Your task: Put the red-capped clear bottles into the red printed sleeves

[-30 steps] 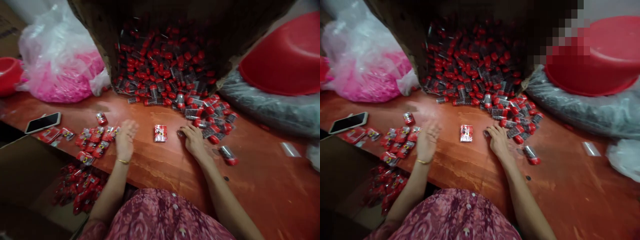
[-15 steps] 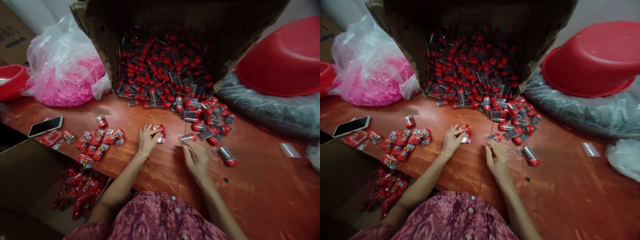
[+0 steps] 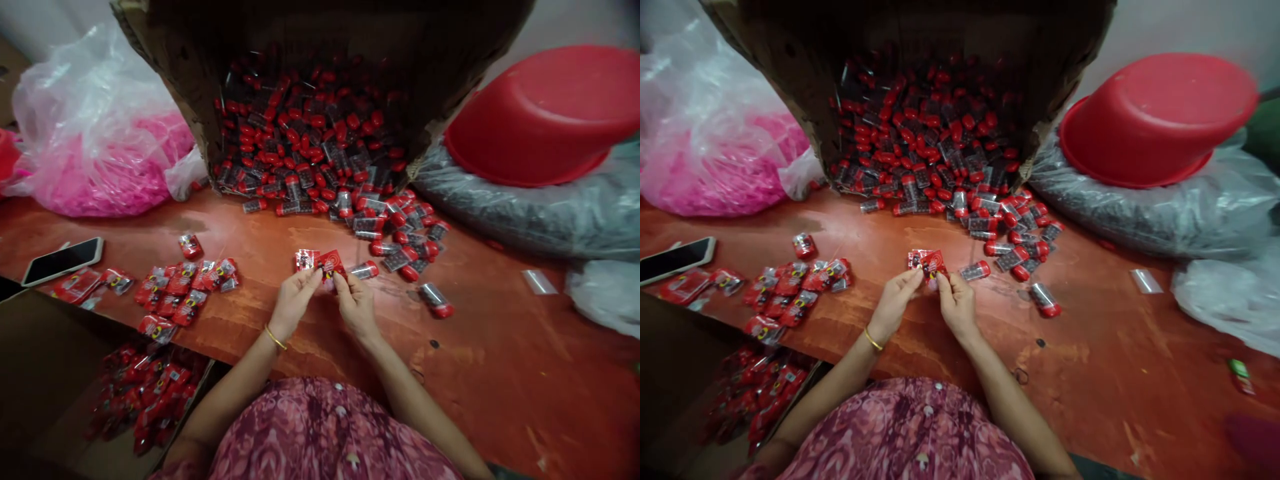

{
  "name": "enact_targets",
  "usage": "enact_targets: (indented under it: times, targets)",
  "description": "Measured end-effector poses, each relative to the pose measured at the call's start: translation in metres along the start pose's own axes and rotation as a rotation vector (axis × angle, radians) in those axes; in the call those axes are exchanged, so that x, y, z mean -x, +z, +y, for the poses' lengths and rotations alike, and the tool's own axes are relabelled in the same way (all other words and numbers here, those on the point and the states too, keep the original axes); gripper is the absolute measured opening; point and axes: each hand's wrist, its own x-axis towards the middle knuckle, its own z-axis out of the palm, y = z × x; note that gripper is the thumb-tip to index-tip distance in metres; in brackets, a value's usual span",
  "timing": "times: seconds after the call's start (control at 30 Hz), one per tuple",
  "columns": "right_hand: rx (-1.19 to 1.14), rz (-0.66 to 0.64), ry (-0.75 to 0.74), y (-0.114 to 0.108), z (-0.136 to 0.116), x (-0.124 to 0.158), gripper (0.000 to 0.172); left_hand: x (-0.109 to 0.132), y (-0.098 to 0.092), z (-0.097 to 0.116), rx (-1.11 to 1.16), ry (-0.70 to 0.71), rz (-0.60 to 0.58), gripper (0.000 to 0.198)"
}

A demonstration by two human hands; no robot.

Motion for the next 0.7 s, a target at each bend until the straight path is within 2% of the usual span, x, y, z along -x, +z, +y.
enact_targets:
  times: [0.07,0.13,0.27,0.33,0.43,0.57,0.63,0.7]
  targets:
    - [0.058,-0.005,-0.030,-0.004,0.002,0.003,0.033,0.003,0.002,0.002,0.106,-0.178,-0.073,0.041]
    - [0.077,-0.031,-0.046,-0.005,0.005,0.006,0.032,0.005,0.003,0.002,0.181,-0.255,-0.043,0.040]
    - [0.080,-0.153,-0.059,-0.006,0.009,0.007,0.031,0.004,0.006,-0.001,0.255,-0.271,0.059,0.037]
    - [0.134,-0.166,-0.039,-0.010,0.009,0.004,0.036,0.003,0.007,0.000,0.253,-0.253,0.098,0.038]
    - [0.399,-0.064,-0.055,-0.022,0.010,-0.006,0.042,0.000,0.009,0.003,0.257,-0.208,0.144,0.039]
    - [0.983,0.113,-0.063,-0.037,0.018,-0.019,0.040,-0.003,0.008,0.006,0.258,-0.202,0.141,0.039]
    - [1.141,0.106,-0.094,-0.045,0.025,-0.017,0.036,-0.005,0.006,0.005,0.251,-0.218,0.129,0.040]
    - [1.170,0.061,-0.177,-0.053,0.031,-0.008,0.031,-0.006,0.005,0.004,0.250,-0.229,0.132,0.040]
